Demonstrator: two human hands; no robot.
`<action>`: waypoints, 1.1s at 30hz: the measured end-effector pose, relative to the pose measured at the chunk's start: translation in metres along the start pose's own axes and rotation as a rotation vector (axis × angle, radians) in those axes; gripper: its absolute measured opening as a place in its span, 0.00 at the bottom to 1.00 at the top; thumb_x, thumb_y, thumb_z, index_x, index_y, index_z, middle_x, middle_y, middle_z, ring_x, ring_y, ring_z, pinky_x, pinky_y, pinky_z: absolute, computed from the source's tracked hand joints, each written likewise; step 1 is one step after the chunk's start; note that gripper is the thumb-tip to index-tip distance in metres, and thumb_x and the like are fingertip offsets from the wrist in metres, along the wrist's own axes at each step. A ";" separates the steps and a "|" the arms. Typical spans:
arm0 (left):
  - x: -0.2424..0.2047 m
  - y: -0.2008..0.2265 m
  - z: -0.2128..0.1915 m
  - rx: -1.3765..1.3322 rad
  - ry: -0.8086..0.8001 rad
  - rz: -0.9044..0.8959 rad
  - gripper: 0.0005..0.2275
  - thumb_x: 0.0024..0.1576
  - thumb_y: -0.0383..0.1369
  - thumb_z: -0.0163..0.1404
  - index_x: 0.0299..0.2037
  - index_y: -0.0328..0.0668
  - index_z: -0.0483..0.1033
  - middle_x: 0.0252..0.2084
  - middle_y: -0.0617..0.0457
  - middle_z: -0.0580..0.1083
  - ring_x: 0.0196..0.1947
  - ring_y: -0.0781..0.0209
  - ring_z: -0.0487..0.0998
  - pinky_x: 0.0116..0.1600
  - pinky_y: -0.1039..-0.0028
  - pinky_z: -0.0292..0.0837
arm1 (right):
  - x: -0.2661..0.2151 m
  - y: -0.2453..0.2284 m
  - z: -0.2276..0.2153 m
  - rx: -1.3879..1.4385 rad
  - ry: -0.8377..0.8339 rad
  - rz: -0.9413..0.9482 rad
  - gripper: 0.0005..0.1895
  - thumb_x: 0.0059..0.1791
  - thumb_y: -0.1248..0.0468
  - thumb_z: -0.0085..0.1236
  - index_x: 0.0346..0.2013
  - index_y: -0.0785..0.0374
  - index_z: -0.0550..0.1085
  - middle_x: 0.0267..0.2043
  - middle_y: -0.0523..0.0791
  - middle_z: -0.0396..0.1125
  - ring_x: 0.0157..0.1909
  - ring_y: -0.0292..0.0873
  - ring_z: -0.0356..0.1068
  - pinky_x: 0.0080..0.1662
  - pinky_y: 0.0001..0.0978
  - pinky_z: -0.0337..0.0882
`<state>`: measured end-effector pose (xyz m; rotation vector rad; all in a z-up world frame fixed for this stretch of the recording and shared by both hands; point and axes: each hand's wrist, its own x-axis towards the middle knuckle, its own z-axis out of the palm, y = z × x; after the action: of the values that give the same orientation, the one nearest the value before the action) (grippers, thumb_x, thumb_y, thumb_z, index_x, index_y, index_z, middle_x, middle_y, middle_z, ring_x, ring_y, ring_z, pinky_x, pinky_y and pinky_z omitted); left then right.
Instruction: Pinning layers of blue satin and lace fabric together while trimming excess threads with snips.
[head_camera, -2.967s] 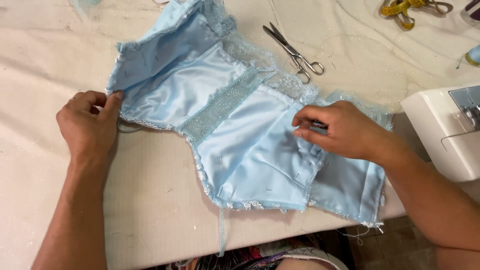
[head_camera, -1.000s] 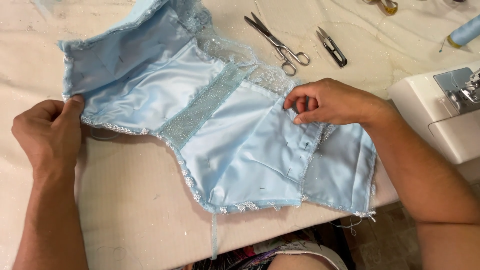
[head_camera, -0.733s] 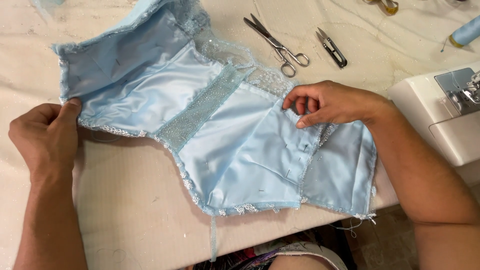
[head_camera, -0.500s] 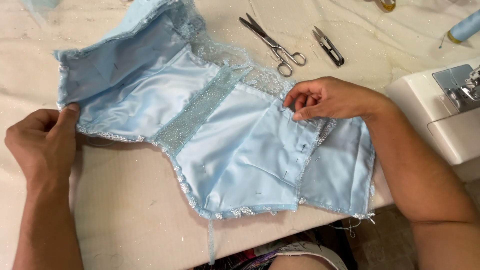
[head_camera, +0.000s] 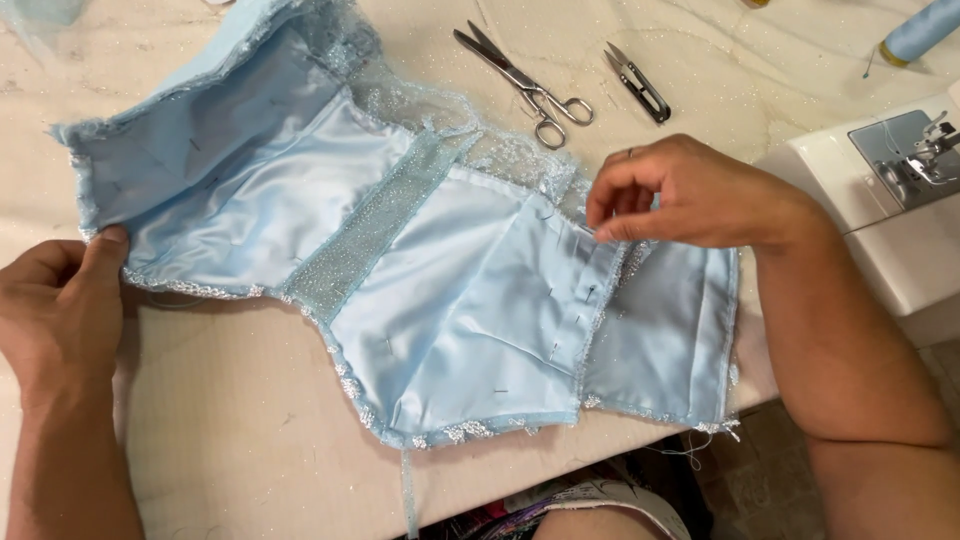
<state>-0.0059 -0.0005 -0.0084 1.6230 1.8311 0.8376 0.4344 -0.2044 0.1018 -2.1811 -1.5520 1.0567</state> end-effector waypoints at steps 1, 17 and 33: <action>0.000 -0.002 0.000 0.007 -0.003 0.000 0.19 0.73 0.43 0.58 0.30 0.48 0.69 0.26 0.65 0.61 0.27 0.71 0.59 0.33 0.74 0.56 | -0.003 0.002 0.000 -0.054 -0.078 -0.090 0.08 0.43 0.61 0.67 0.35 0.57 0.83 0.33 0.39 0.78 0.32 0.33 0.72 0.38 0.24 0.73; -0.010 0.025 0.001 -0.215 0.047 -0.007 0.20 0.59 0.35 0.58 0.17 0.46 0.61 0.19 0.65 0.53 0.24 0.71 0.52 0.27 0.74 0.47 | 0.002 0.017 0.056 -0.320 -0.367 -0.549 0.05 0.43 0.52 0.69 0.32 0.40 0.87 0.31 0.30 0.73 0.36 0.30 0.73 0.41 0.28 0.68; -0.012 0.032 -0.004 -0.186 0.018 -0.073 0.20 0.59 0.38 0.56 0.17 0.46 0.63 0.17 0.63 0.57 0.22 0.69 0.54 0.29 0.75 0.50 | 0.010 0.030 0.048 -0.112 -0.366 -0.544 0.07 0.40 0.55 0.71 0.29 0.44 0.92 0.32 0.31 0.81 0.36 0.27 0.82 0.42 0.22 0.79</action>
<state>0.0132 -0.0103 0.0185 1.4286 1.7570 0.9618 0.4242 -0.2162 0.0461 -1.5192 -2.2363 1.2370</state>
